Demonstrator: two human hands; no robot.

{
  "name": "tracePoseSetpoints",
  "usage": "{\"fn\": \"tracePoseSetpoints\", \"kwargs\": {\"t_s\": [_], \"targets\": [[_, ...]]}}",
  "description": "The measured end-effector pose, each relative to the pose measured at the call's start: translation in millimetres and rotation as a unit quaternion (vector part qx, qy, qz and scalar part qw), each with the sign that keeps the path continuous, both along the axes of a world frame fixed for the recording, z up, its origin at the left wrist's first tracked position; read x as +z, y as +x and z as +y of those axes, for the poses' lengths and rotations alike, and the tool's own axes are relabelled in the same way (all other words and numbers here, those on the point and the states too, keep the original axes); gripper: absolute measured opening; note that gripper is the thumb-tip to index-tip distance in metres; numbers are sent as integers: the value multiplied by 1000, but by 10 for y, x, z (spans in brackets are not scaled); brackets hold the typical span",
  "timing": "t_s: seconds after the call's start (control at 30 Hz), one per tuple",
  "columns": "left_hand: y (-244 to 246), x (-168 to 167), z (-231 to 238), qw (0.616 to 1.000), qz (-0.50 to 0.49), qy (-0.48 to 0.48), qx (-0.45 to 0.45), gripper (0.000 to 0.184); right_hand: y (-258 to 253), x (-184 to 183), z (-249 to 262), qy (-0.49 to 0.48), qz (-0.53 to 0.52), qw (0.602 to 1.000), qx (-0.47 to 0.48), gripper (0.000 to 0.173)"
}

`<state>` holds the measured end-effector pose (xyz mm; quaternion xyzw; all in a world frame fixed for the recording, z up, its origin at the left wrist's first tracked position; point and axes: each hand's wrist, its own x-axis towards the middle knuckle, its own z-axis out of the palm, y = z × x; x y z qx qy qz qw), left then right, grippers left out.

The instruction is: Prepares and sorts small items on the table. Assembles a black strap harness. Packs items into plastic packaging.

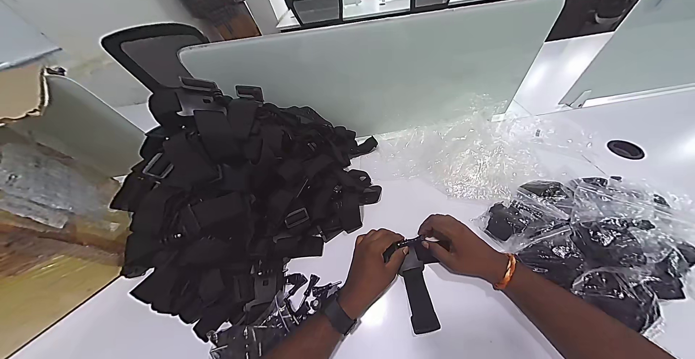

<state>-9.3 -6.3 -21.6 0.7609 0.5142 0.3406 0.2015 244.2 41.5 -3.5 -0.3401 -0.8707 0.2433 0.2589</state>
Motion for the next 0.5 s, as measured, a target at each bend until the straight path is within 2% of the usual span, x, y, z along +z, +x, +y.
{"fn": "tracePoseSetpoints", "kwargs": {"t_s": [0.1,0.23,0.43,0.5], "targets": [[3,5,-2,1000,2,-1,1,24,-11,7,1,-2,-18,1000,-8,33],[6,7,-5,1000,1,-2,3,24,-13,31,-14,-15,-6,1000,-12,37],[3,-1,3,1000,0,3,2,24,-22,5,-9,-1,-12,1000,-10,23],[3,-1,1,1000,-2,1,2,24,-25,11,0,-3,-25,1000,-9,26]]}}
